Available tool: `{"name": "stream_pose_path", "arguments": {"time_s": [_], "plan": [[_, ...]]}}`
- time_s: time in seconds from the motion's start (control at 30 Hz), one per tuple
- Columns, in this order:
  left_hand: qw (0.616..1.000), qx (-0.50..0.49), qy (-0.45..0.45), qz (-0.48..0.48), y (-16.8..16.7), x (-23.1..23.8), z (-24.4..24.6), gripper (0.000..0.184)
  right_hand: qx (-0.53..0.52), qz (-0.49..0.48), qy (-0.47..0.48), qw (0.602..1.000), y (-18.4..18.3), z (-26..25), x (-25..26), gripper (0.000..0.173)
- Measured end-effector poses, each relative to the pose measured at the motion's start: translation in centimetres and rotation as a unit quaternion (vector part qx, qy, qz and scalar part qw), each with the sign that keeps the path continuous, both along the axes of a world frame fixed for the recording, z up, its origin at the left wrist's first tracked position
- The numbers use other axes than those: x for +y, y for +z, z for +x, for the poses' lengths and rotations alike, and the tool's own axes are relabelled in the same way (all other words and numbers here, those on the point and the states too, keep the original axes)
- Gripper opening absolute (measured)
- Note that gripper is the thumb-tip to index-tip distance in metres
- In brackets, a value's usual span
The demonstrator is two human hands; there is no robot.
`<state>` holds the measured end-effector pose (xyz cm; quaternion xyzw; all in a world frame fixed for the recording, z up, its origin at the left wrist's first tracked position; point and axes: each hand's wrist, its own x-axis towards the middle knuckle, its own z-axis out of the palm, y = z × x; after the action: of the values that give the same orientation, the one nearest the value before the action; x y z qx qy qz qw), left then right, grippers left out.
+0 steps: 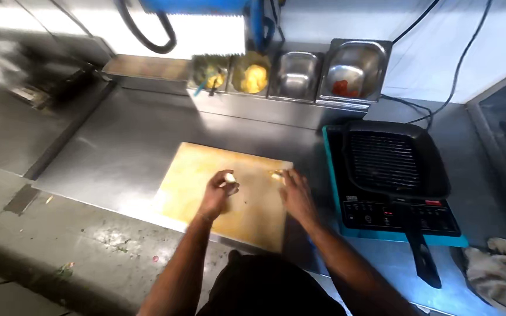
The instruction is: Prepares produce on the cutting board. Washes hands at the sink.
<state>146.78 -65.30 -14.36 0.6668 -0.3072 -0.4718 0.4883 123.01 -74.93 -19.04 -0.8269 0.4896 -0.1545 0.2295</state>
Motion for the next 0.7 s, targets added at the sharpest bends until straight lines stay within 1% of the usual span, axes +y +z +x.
{"name": "stream_pose_path", "arguments": {"time_s": [0.03, 0.07, 0.1, 0.17, 0.2, 0.23, 0.27, 0.3, 0.33, 0.37, 0.43, 0.47, 0.5, 0.53, 0.57, 0.63, 0.7], "plan": [[0.994, 0.102, 0.04, -0.027, 0.3, 1.2, 1.3, 0.035, -0.004, -0.01, 0.034, 0.999, -1.2, 1.1, -1.5, 0.053], [0.981, 0.175, 0.075, -0.044, 0.6, 2.3, 2.4, 0.035, -0.003, -0.014, 0.059, 0.998, -2.1, 2.1, -2.7, 0.051], [0.968, 0.223, 0.102, -0.055, 1.0, 3.3, 3.4, 0.039, -0.004, -0.023, 0.071, 0.997, -2.8, 2.8, -3.3, 0.046], [0.953, 0.266, 0.135, -0.054, 1.3, 5.0, 4.9, 0.05, -0.015, -0.057, 0.07, 0.996, -3.8, 3.7, -3.3, 0.037], [0.953, 0.261, 0.145, -0.042, 1.3, 5.4, 5.4, 0.051, -0.019, -0.067, 0.068, 0.995, -3.7, 3.9, -3.1, 0.034], [0.962, 0.225, 0.156, -0.016, 1.1, 5.7, 5.5, 0.047, -0.007, -0.071, 0.068, 0.995, -3.6, 4.0, -2.8, 0.034], [0.975, 0.147, 0.163, 0.023, 0.6, 5.8, 5.3, 0.039, 0.019, -0.065, 0.067, 0.995, -3.3, 4.1, -2.5, 0.034], [0.986, 0.031, 0.151, 0.068, -0.1, 5.9, 5.0, 0.032, 0.059, -0.058, 0.066, 0.994, -2.9, 4.3, -2.3, 0.035], [0.982, -0.096, 0.111, 0.119, -0.9, 5.8, 4.8, 0.033, 0.104, -0.052, 0.068, 0.991, -2.5, 4.8, -2.2, 0.033], [0.964, -0.193, 0.05, 0.174, -1.4, 5.6, 4.5, 0.042, 0.143, -0.043, 0.072, 0.986, -2.0, 5.4, -2.2, 0.03], [0.921, -0.298, -0.048, 0.246, -2.0, 4.7, 3.5, 0.056, 0.196, -0.008, 0.074, 0.978, -0.7, 6.5, -2.6, 0.026], [0.903, -0.332, -0.072, 0.262, -2.3, 4.4, 2.9, 0.054, 0.193, 0.019, 0.076, 0.978, -0.4, 6.8, -3.0, 0.027], [0.897, -0.347, -0.078, 0.263, -2.4, 4.3, 2.6, 0.049, 0.168, 0.056, 0.081, 0.981, -0.1, 6.9, -3.4, 0.029], [0.904, -0.336, -0.074, 0.254, -2.1, 4.5, 2.5, 0.045, 0.117, 0.104, 0.086, 0.984, 0.1, 6.7, -3.9, 0.031], [0.923, -0.301, -0.059, 0.234, -1.6, 4.8, 2.4, 0.04, 0.05, 0.159, 0.091, 0.982, 0.5, 6.4, -4.2, 0.032], [0.967, -0.188, -0.025, 0.171, -1.5, 6.2, 2.7, 0.031, -0.07, 0.248, 0.098, 0.961, 0.7, 6.0, -3.9, 0.027], [0.991, -0.078, 0.016, 0.107, -1.8, 7.6, 2.6, 0.03, -0.111, 0.303, 0.121, 0.939, 0.2, 6.2, -2.8, 0.021]]}}
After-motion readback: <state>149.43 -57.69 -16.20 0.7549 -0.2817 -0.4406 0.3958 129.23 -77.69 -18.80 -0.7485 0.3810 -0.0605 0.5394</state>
